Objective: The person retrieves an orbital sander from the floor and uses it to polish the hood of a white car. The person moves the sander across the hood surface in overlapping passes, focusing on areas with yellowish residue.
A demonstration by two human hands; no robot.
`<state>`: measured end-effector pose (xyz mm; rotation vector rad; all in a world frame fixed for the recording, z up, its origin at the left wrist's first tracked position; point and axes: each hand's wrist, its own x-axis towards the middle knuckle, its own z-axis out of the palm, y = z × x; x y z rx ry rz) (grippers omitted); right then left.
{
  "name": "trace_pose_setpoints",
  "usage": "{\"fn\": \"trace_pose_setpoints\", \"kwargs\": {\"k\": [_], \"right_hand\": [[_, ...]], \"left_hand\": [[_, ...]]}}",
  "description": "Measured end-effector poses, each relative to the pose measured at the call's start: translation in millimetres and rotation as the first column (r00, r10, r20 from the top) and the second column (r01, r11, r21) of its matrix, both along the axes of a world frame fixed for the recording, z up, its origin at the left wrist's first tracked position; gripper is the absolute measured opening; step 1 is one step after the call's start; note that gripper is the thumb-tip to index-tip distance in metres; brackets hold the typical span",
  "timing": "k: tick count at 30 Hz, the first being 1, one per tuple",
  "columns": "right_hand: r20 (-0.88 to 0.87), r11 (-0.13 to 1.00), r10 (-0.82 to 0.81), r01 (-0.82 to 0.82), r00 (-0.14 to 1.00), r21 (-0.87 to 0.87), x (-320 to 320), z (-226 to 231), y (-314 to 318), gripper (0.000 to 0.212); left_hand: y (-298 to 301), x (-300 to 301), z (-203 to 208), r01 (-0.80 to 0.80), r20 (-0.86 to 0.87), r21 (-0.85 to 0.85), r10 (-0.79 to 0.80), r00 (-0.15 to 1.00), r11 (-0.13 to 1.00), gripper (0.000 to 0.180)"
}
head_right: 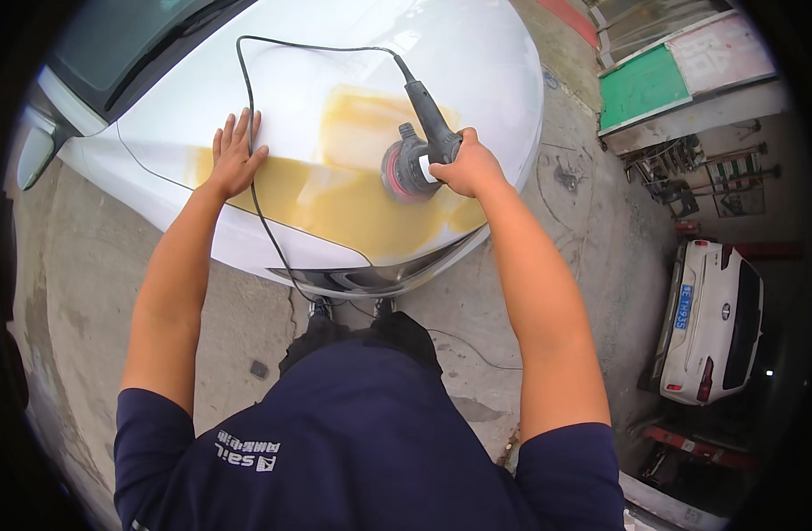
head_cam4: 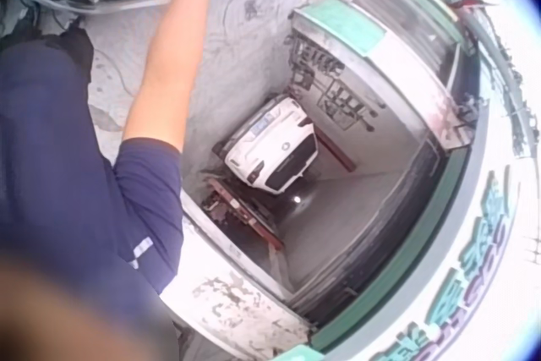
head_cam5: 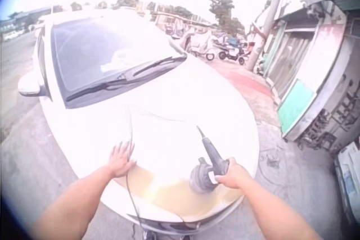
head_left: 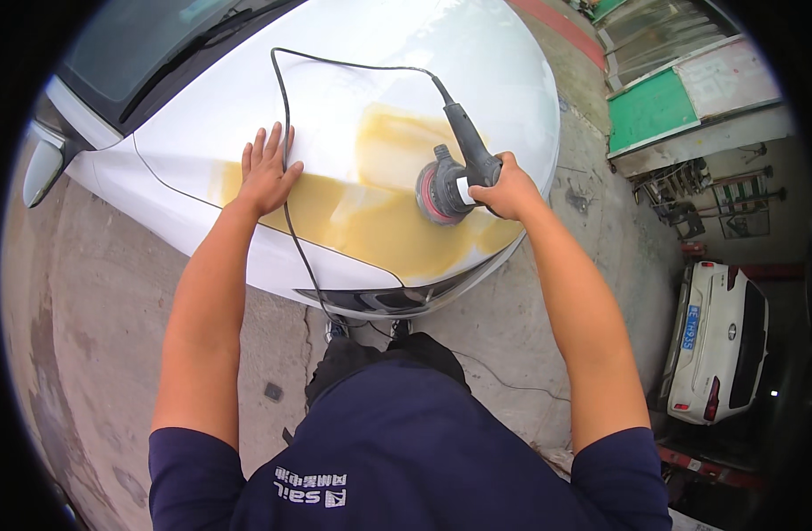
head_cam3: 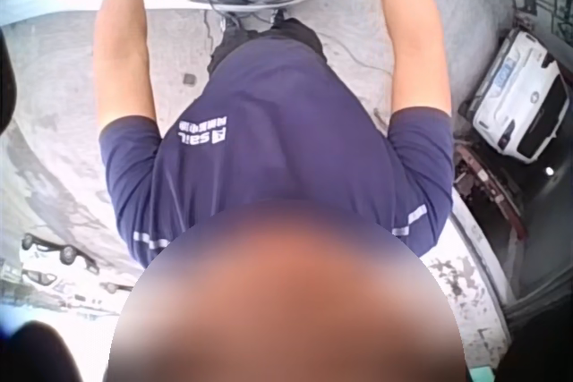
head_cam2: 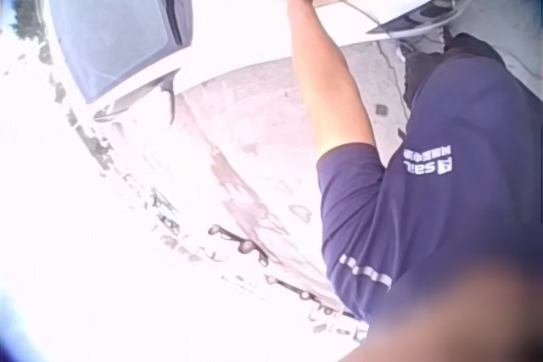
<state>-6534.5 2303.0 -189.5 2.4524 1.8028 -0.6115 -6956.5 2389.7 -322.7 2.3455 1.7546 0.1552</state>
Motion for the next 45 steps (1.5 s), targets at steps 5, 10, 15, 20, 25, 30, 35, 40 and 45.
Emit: {"fn": "trace_pose_setpoints", "kwargs": {"k": [5,10,15,20,25,30,35,40,45], "right_hand": [[-0.107,0.986,-0.166,0.169,0.98,0.019,39.6,-15.2,-7.8,0.099],[-0.1,0.979,-0.202,0.202,0.974,-0.011,23.3,-7.7,-7.7,0.099],[0.033,0.997,-0.028,0.026,0.999,0.072,-38.0,5.5,-0.8,0.093],[0.047,0.998,0.025,-0.028,0.999,0.049,-90.6,22.0,16.4,0.086],[-0.038,0.997,0.078,-0.077,0.996,0.027,-126.5,35.4,31.8,0.086],[-0.054,0.997,0.079,-0.078,0.995,0.022,-128.4,38.2,30.7,0.084],[-0.113,0.999,-0.021,0.017,0.993,-0.037,-97.2,36.6,19.9,0.082],[-0.148,0.993,-0.117,0.11,0.982,-0.05,-53.7,25.8,4.2,0.083],[-0.207,0.978,-0.207,0.21,0.956,-0.005,-5.2,8.1,-12.6,0.083]], "left_hand": [[-1.1,0.5,1.4,-0.004,-0.051,-0.005,0.004,0.999,1.0,0.073],[-3.5,2.2,6.5,-0.003,-0.046,-0.031,0.001,0.999,1.0,0.073],[-3.0,3.0,9.4,0.002,-0.062,-0.036,-0.004,0.998,0.999,0.073],[-2.2,4.7,13.1,-0.01,-0.072,-0.075,0.005,0.997,0.997,0.074],[-1.3,6.3,16.8,-0.017,-0.082,-0.103,0.009,0.997,0.995,0.073],[1.7,6.8,15.8,-0.03,-0.103,-0.128,0.016,0.995,0.991,0.073],[4.0,6.4,13.7,-0.026,-0.097,-0.127,0.013,0.995,0.992,0.073],[5.4,6.5,12.5,-0.02,-0.116,-0.12,0.006,0.993,0.993,0.073],[7.2,6.7,11.1,-0.024,-0.152,-0.125,0.004,0.988,0.992,0.074]]}}
